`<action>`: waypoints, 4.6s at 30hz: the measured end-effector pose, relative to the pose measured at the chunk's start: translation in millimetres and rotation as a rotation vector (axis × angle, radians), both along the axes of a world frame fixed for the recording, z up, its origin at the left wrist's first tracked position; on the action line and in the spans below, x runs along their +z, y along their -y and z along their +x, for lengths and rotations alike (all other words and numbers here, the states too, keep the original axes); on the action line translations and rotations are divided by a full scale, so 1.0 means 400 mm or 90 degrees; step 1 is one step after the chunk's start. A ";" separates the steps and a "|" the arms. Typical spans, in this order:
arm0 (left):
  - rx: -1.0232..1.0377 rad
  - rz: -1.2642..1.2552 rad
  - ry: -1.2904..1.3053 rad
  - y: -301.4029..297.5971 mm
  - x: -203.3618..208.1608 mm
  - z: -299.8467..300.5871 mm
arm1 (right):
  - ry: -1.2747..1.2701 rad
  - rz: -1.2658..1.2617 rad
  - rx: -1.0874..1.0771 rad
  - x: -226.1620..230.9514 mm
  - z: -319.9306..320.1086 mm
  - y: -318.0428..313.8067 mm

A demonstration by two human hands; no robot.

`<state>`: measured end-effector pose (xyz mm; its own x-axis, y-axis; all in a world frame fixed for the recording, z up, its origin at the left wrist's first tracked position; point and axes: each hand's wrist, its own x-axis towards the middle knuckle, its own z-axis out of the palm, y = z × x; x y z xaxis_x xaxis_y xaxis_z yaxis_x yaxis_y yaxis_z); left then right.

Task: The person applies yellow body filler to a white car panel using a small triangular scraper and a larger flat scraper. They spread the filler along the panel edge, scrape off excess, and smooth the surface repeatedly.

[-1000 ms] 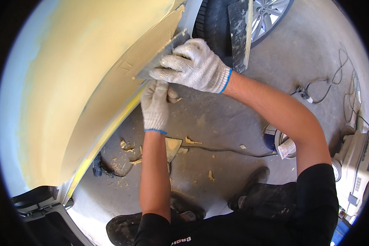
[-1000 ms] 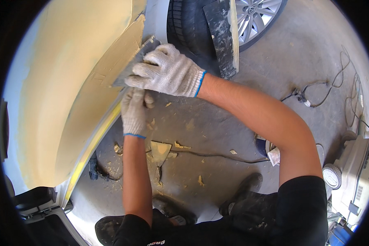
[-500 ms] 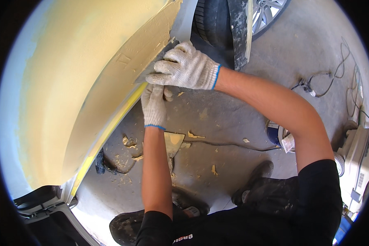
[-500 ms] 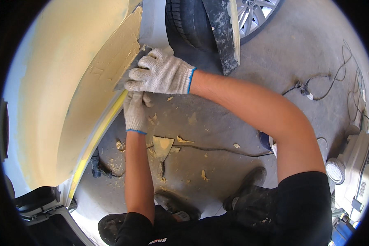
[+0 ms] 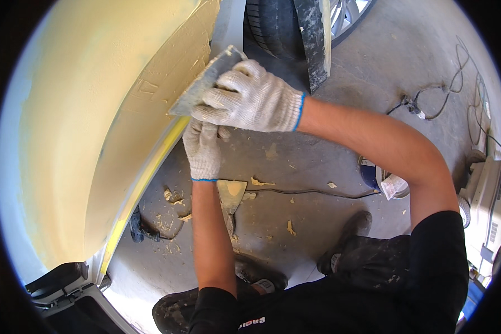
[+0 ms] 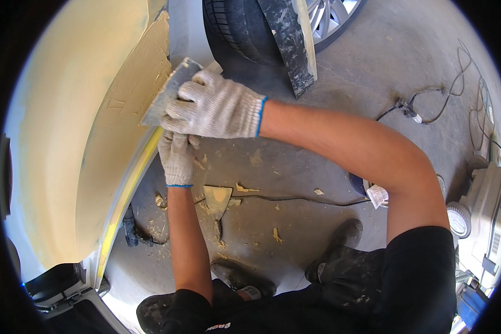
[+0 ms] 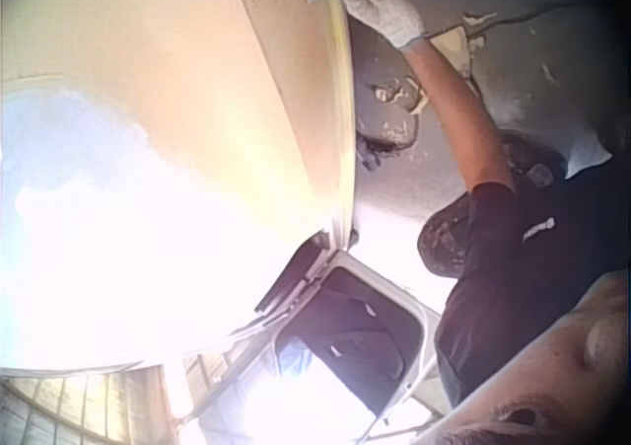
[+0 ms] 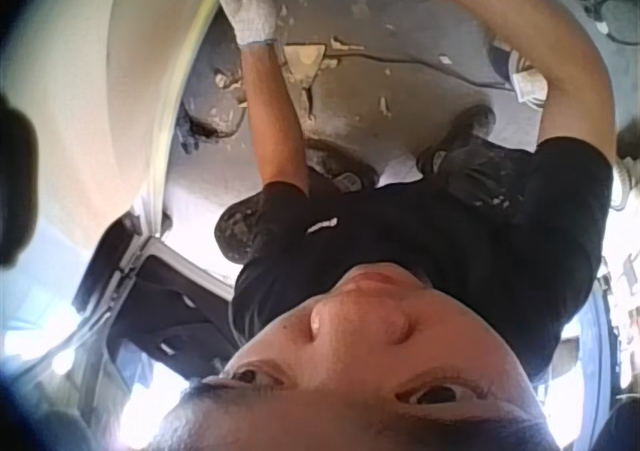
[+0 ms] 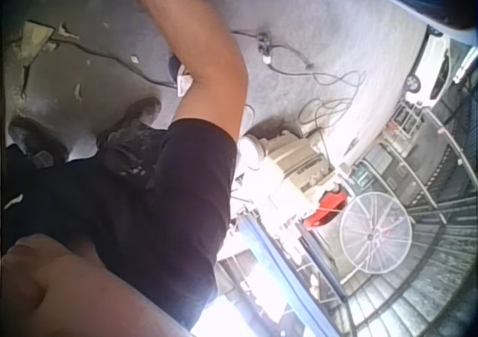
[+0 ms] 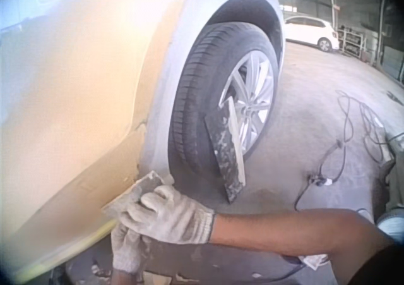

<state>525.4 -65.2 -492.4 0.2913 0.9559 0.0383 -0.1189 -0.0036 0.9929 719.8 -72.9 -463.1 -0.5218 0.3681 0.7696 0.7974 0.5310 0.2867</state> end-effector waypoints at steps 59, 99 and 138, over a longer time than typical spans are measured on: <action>0.018 -0.077 -0.110 0.001 -0.026 -0.127 | -0.014 -0.138 0.000 -0.080 -0.162 0.005; -0.268 -0.196 -0.507 0.050 0.056 -0.036 | -0.935 -1.159 -0.317 -0.533 -0.034 0.625; -0.466 -0.307 -0.442 0.076 -0.209 0.266 | -0.622 -0.611 -1.104 0.008 0.627 1.492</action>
<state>631.8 -95.8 -575.8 0.6037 0.4163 -0.6799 0.6461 0.2440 0.7232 970.8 -669.5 -460.0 0.9648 0.2264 -0.1334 0.1943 -0.9564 -0.2181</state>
